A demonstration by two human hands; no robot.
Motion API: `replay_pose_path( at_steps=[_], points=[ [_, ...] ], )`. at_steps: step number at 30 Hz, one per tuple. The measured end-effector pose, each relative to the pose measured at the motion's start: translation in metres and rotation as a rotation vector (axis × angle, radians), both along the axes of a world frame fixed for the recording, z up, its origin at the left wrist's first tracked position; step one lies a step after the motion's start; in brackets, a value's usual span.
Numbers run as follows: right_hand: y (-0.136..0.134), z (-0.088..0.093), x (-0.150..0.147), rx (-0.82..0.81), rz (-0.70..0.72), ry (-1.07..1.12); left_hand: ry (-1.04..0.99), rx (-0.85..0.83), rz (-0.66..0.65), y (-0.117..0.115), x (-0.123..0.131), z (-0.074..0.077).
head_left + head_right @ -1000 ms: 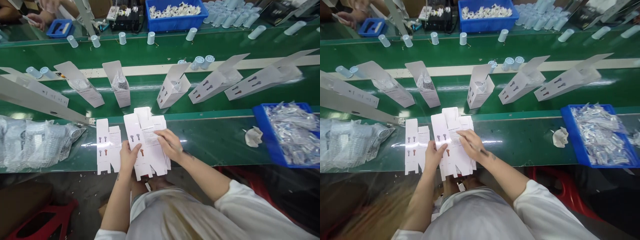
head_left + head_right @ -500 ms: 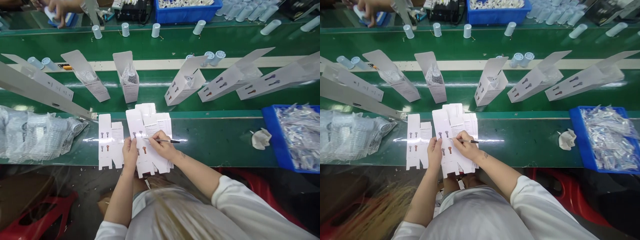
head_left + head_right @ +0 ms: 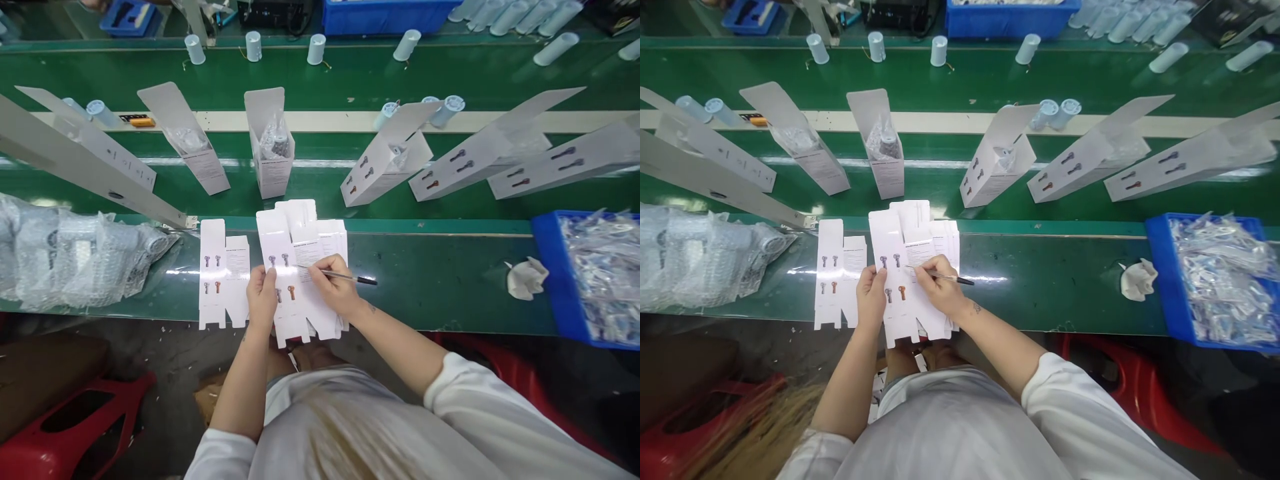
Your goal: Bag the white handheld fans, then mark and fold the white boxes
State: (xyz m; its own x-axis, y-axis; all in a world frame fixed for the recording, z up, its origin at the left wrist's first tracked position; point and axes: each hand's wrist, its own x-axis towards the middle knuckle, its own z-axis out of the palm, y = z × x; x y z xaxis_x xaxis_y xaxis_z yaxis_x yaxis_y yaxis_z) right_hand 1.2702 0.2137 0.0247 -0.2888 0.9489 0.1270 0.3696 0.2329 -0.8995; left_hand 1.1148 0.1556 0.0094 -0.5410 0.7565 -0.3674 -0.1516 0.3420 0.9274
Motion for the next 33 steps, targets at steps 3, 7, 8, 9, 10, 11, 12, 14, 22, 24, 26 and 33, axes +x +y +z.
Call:
replay_pose_path(
  at_steps=[3, 7, 8, 9, 10, 11, 12, 14, 22, 24, 26, 33],
  points=[
    [-0.020, 0.002, 0.012, 0.014, 0.130, 0.006, 0.005, 0.009, -0.001, 0.001, 0.000, 0.003],
    [-0.046, 0.001, 0.023, -0.053, 0.465, -0.055, 0.037, 0.022, -0.015, 0.003, 0.000, -0.001],
    [-0.049, 0.000, 0.023, -0.061, 0.483, -0.070, 0.044, 0.020, -0.018, 0.003, 0.000, -0.003],
    [-0.050, -0.001, 0.023, -0.066, 0.474, -0.083, 0.050, 0.020, -0.021, 0.003, 0.000, -0.005],
    [-0.050, -0.002, 0.022, -0.071, 0.452, -0.094, 0.057, 0.020, -0.021, 0.003, 0.000, -0.006],
    [-0.050, -0.003, 0.020, -0.077, 0.433, -0.102, 0.063, 0.022, -0.021, 0.003, 0.000, -0.007],
    [-0.049, -0.004, 0.019, -0.083, 0.422, -0.106, 0.068, 0.025, -0.019, 0.003, 0.000, -0.007],
    [-0.047, -0.006, 0.016, -0.090, 0.435, -0.111, 0.071, 0.032, -0.017, 0.004, 0.001, -0.005],
    [-0.047, -0.015, 0.014, -0.079, 0.461, -0.139, 0.024, 0.038, 0.000, 0.006, 0.003, -0.002],
    [-0.048, -0.011, 0.016, -0.111, 0.424, -0.098, 0.001, 0.041, -0.005, 0.006, 0.003, -0.003],
    [-0.047, -0.005, 0.019, -0.129, 0.369, -0.003, -0.033, 0.046, -0.014, 0.005, 0.002, -0.002],
    [-0.014, -0.001, 0.048, 0.259, 0.186, -0.062, -0.018, 0.080, 0.014, -0.008, -0.049, 0.006]
  ],
)
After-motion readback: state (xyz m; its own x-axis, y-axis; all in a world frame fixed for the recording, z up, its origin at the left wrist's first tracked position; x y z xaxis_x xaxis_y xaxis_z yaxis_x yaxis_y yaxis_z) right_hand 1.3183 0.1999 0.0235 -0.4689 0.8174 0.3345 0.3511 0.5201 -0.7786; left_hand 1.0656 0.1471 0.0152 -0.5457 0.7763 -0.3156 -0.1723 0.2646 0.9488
